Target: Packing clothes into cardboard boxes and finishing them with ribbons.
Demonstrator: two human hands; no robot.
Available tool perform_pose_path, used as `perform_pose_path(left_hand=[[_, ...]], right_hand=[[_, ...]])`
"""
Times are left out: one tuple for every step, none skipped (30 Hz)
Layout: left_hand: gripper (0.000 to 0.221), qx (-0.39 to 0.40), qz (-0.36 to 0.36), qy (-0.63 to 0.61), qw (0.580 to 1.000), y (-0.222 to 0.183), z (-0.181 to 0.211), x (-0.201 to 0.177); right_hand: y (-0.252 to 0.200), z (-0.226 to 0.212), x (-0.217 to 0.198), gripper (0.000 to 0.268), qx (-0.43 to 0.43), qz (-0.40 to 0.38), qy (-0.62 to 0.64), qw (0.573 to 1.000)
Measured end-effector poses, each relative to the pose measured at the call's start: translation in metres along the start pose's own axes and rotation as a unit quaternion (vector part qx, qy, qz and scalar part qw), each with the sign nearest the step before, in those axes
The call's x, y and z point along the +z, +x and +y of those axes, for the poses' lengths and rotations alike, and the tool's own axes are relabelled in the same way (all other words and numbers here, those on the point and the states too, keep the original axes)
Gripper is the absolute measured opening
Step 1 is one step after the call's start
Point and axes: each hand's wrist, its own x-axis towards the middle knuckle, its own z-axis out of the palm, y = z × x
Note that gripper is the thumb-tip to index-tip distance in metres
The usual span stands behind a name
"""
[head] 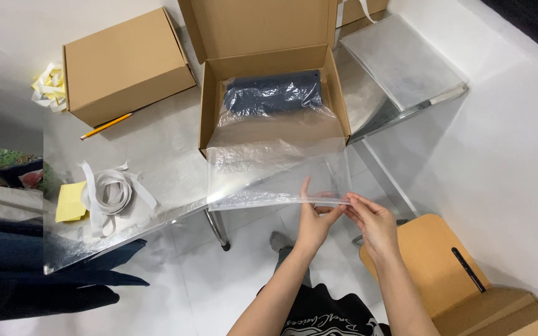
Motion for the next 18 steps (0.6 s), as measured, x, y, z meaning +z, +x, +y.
perform_pose_path(left_hand=[[0.120, -0.002, 0.001, 0.000, 1.000, -0.008, 0.008, -0.002], [0.118, -0.010, -0.003, -0.010, 1.000, -0.013, 0.018, -0.002], [0.116, -0.019, -0.007, -0.020, 1.000, -0.017, 0.029, -0.002], [0.116, -0.019, -0.006, -0.021, 1.000, -0.017, 0.032, -0.004], [0.103, -0.037, -0.007, -0.030, 0.999, -0.018, 0.036, -0.006], [0.090, -0.056, -0.007, -0.039, 0.998, -0.018, 0.039, -0.009], [0.090, -0.056, -0.004, -0.039, 0.998, -0.017, 0.040, -0.013], [0.075, -0.057, 0.003, -0.051, 0.997, -0.018, 0.041, -0.017], [0.061, -0.058, 0.010, -0.063, 0.996, -0.018, 0.041, -0.022], [0.061, -0.058, 0.017, -0.062, 0.996, -0.014, 0.031, -0.025], [0.056, -0.053, 0.022, -0.095, 0.994, -0.011, 0.021, -0.029], [0.050, -0.047, 0.026, -0.129, 0.990, -0.007, 0.012, -0.032], [0.050, -0.045, 0.033, -0.130, 0.990, -0.009, 0.021, -0.037], [0.044, -0.052, 0.043, -0.145, 0.987, -0.014, 0.029, -0.040], [0.038, -0.058, 0.054, -0.160, 0.984, -0.018, 0.036, -0.042], [0.038, -0.059, 0.059, -0.161, 0.983, -0.020, 0.036, -0.048], [0.037, -0.062, 0.072, -0.165, 0.982, -0.021, 0.036, -0.053], [0.037, -0.063, 0.082, -0.168, 0.980, -0.020, 0.038, -0.057]], right_hand=[[-0.009, -0.004, 0.001, 0.033, 0.002, 0.000, 0.000, 1.000], [-0.014, -0.012, 0.004, 0.032, 0.001, 0.007, -0.004, 1.000], [-0.020, -0.020, 0.006, 0.031, 0.001, 0.013, -0.008, 1.000], [-0.019, -0.018, 0.005, 0.031, 0.001, 0.012, -0.009, 1.000], [-0.018, -0.016, 0.005, 0.032, -0.002, 0.015, -0.012, 1.000], [-0.017, -0.013, 0.005, 0.032, -0.005, 0.016, -0.014, 1.000], [-0.014, -0.010, 0.002, 0.032, -0.004, 0.014, -0.015, 1.000], [-0.012, -0.006, 0.000, 0.031, -0.010, 0.013, -0.017, 1.000], [-0.010, -0.002, -0.002, 0.031, -0.016, 0.011, -0.019, 1.000], [-0.003, 0.007, -0.007, 0.031, -0.012, 0.005, -0.020, 1.000], [0.004, 0.016, -0.011, 0.032, -0.019, 0.002, -0.019, 1.000], [0.011, 0.025, -0.015, 0.033, -0.027, -0.002, -0.019, 0.999], [0.009, 0.021, -0.012, 0.033, -0.025, -0.008, -0.021, 0.999], [0.005, 0.018, -0.012, 0.033, -0.032, -0.005, -0.020, 0.999], [0.002, 0.015, -0.011, 0.032, -0.039, -0.001, -0.019, 0.999], [-0.002, 0.013, -0.009, 0.032, -0.036, -0.004, -0.021, 0.999], [-0.006, 0.011, -0.007, 0.031, -0.036, -0.003, -0.021, 0.999], [-0.008, 0.007, -0.005, 0.030, -0.040, -0.002, -0.020, 0.999]])
